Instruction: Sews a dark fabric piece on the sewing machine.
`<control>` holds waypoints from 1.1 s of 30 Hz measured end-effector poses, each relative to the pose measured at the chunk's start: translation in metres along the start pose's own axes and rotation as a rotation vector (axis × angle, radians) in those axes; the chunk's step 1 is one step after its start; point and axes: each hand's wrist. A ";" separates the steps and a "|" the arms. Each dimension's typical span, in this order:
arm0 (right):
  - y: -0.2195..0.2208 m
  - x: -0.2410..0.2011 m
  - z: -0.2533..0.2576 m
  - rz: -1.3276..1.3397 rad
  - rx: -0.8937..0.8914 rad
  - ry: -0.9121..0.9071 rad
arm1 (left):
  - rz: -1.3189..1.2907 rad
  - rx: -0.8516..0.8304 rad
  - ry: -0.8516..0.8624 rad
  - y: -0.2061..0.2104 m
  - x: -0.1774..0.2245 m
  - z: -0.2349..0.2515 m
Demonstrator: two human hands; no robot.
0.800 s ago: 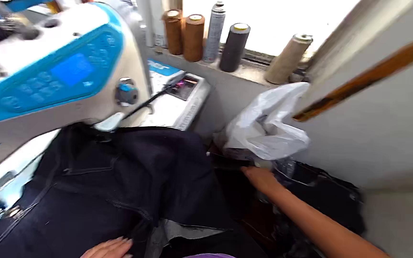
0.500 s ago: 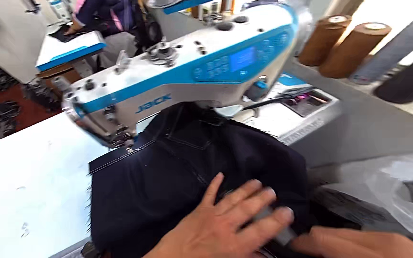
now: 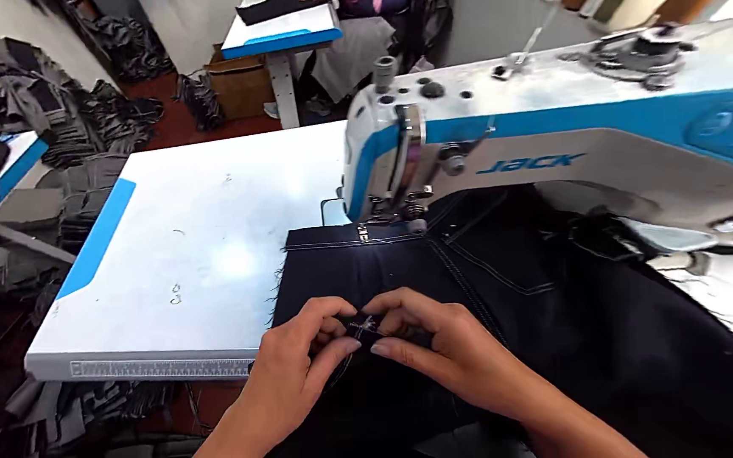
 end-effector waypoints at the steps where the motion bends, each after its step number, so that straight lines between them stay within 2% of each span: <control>1: -0.001 0.003 0.000 -0.019 0.002 0.018 | -0.031 0.021 -0.030 -0.007 -0.005 -0.001; 7: 0.018 0.022 -0.023 0.024 0.227 0.231 | -0.101 0.163 -0.269 -0.029 -0.025 -0.013; 13: 0.041 0.021 -0.014 0.133 0.478 0.192 | -0.150 0.154 -0.297 -0.032 -0.035 -0.008; 18: 0.045 0.021 -0.012 0.085 0.553 0.189 | -0.032 0.137 -0.255 -0.040 -0.037 -0.008; 23: 0.048 0.022 -0.011 -0.054 0.610 0.114 | 0.336 0.034 -0.124 -0.043 -0.035 -0.002; 27: 0.044 0.025 -0.011 -0.148 0.607 0.115 | 0.470 -0.065 -0.112 -0.048 -0.028 0.005; 30: 0.043 0.028 -0.009 -0.184 0.579 0.148 | 0.430 -0.062 -0.165 -0.050 -0.027 0.011; 33: 0.041 0.032 -0.008 -0.164 0.523 0.151 | 0.126 0.022 -0.331 -0.043 -0.032 0.011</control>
Point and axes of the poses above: each hand's wrist, its own z-axis towards the middle knuckle, its own y-axis out of the palm, x = y × z, and after that the axes turned 7 degrees about y, right-handed
